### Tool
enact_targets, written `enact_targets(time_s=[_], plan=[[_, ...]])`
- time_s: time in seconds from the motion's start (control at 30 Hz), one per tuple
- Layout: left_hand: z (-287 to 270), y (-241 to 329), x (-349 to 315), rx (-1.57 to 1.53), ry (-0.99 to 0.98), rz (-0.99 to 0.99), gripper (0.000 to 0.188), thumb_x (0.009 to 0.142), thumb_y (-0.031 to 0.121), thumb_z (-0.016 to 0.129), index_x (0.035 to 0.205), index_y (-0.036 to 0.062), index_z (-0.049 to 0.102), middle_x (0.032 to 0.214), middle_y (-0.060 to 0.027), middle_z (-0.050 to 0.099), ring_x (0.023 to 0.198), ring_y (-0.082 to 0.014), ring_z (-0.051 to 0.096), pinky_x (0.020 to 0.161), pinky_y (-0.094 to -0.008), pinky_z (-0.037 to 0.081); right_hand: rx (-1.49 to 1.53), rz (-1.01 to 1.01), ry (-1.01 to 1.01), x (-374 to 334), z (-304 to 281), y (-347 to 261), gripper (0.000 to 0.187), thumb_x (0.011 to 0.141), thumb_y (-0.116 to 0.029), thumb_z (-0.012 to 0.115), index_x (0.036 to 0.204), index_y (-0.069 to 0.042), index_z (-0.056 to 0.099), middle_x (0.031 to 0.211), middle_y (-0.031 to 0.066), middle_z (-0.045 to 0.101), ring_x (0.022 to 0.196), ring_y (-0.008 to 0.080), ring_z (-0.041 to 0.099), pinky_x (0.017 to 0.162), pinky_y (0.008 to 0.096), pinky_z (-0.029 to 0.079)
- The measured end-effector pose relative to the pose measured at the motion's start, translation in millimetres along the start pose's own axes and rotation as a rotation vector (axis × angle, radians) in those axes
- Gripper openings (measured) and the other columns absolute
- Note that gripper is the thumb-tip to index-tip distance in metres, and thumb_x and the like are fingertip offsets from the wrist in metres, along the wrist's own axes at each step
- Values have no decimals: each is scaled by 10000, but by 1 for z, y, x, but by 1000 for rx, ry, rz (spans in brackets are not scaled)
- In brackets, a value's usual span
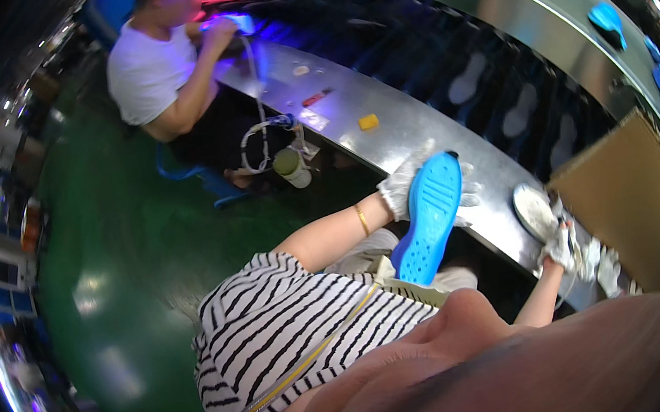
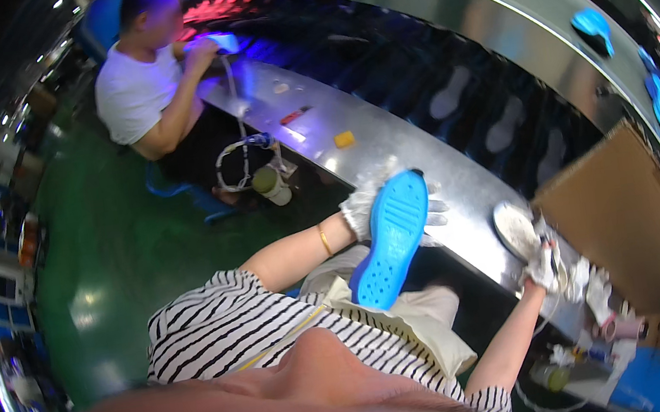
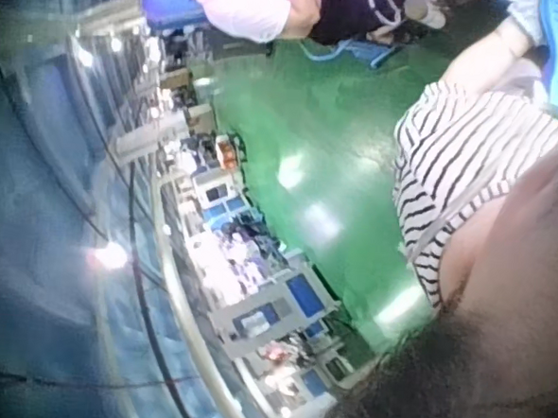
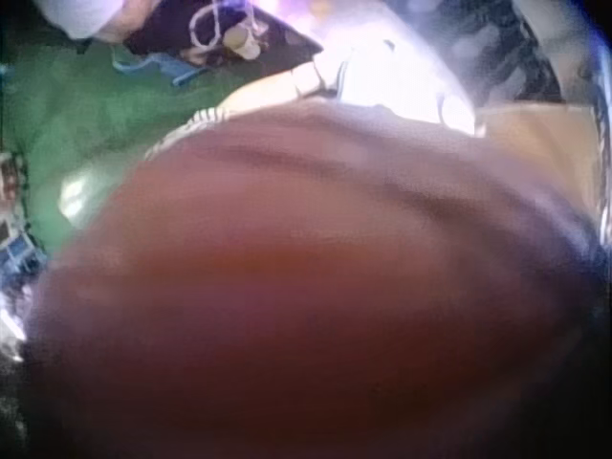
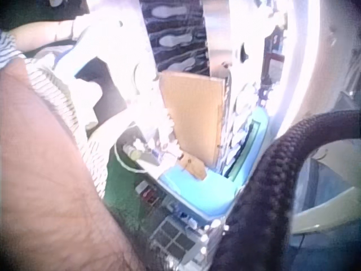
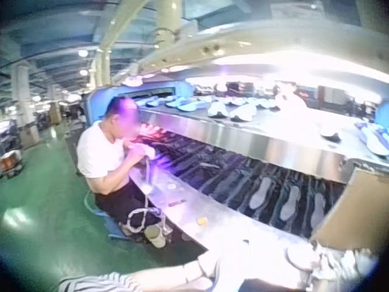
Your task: The person applies a liquid substance to blue shoe soles using a handheld applicator tool, then places each finished sole onto a moving conveyor belt above the workbench.
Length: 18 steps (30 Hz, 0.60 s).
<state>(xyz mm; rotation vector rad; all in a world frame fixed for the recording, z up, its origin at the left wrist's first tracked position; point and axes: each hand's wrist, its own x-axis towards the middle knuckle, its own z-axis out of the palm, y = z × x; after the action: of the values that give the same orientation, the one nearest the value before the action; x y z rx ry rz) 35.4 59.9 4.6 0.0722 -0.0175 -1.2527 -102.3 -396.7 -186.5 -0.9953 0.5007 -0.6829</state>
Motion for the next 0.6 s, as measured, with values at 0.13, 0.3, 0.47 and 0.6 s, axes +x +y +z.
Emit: enact_targets(time_s=[0.13, 0.3, 0.47, 0.6], plan=[[1, -23, -21, 144, 81, 68, 1078, 765, 840, 444, 1449, 12, 352, 1385, -322, 443, 1229, -516, 481, 1014, -670, 378, -162, 53, 138, -13, 24, -18, 444, 869, -147, 718, 1263, -53, 536, 1133, 55, 626, 1024, 164, 598, 916, 325, 472], [12, -20, -14, 60, 201, 93, 1061, 786, 858, 360, 1482, 60, 303, 1425, -327, 381, 1270, -532, 424, 1048, -668, 350, -162, -71, -138, -82, 117, -70, 275, 877, -73, 700, 1129, -46, 596, 1042, 70, 657, 923, 168, 646, 829, 299, 525], [5, -24, 9, 98, 209, 238, 972, 817, 827, 376, 1430, 73, 376, 1333, -274, 482, 1190, -470, 513, 1018, -629, 417, -474, -284, -436, -187, 225, -117, 137, 819, 5, 708, 941, -8, 648, 899, 81, 667, 779, 131, 633, 712, 268, 511], [-1, -33, 18, 272, 78, 310, 762, 900, 735, 359, 1339, 127, 494, 1309, -117, 553, 1174, -312, 555, 1043, -493, 436, -531, -557, -412, -217, 276, -113, 195, 777, 3, 735, 944, -13, 634, 870, 60, 642, 761, 114, 624, 713, 253, 513]])
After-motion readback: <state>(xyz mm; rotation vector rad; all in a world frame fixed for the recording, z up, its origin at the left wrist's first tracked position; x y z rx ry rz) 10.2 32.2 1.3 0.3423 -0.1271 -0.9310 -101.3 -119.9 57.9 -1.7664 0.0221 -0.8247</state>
